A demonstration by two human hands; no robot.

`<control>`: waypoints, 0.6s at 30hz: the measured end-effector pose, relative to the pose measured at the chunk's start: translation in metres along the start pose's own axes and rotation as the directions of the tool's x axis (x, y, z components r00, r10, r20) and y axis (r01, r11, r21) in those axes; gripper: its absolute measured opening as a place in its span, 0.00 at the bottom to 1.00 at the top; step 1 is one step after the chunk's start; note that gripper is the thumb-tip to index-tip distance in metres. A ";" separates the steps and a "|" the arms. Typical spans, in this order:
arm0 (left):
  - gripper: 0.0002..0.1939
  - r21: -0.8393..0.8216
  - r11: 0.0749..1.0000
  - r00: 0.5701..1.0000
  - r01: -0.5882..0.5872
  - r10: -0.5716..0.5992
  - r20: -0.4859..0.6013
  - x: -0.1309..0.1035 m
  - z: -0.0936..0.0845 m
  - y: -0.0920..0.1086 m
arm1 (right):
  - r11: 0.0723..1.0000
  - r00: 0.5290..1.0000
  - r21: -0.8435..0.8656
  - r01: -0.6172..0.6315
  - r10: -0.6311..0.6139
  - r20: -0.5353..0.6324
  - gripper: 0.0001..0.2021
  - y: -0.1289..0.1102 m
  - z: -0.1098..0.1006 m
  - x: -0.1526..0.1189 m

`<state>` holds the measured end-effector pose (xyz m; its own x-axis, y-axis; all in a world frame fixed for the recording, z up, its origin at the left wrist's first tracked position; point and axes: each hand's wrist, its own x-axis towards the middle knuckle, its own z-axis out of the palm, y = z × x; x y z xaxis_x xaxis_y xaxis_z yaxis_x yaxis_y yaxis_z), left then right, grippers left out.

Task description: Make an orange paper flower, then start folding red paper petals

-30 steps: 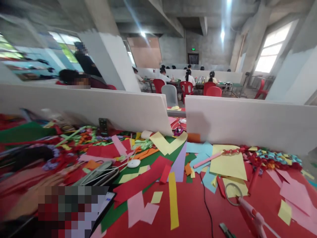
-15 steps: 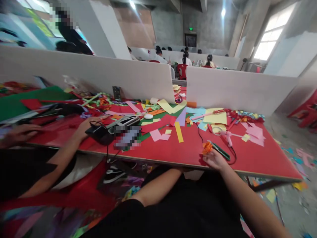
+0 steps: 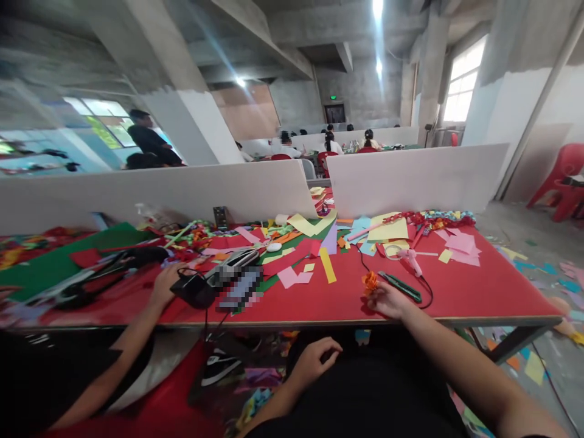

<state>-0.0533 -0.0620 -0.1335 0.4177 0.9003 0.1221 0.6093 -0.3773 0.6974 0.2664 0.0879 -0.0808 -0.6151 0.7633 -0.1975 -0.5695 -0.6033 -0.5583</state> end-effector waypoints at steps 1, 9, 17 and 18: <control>0.15 0.008 1.000 1.000 -0.012 0.012 -0.013 0.002 -0.002 -0.001 | 1.000 1.000 0.003 -0.011 0.011 -0.006 0.17 -0.001 0.000 0.001; 0.18 0.082 0.979 0.933 0.184 -0.148 -0.329 0.077 -0.098 -0.013 | 0.999 0.997 0.003 -0.041 0.041 -0.066 0.12 -0.007 0.002 0.003; 0.11 0.096 0.952 0.906 0.290 -0.241 -0.348 0.114 -0.118 -0.019 | 0.994 0.998 -0.103 -0.037 0.033 -0.046 0.10 -0.013 0.011 -0.002; 0.11 0.098 0.954 0.910 0.282 -0.233 -0.344 0.110 -0.117 -0.018 | 0.992 0.999 -0.121 -0.033 0.029 -0.034 0.10 -0.013 0.012 -0.002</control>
<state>-0.0971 0.0697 -0.0501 0.0060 0.9815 0.1914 0.7656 -0.1276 0.6306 0.2686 0.0916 -0.0630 -0.6123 0.7531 -0.2406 -0.4787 -0.5954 -0.6452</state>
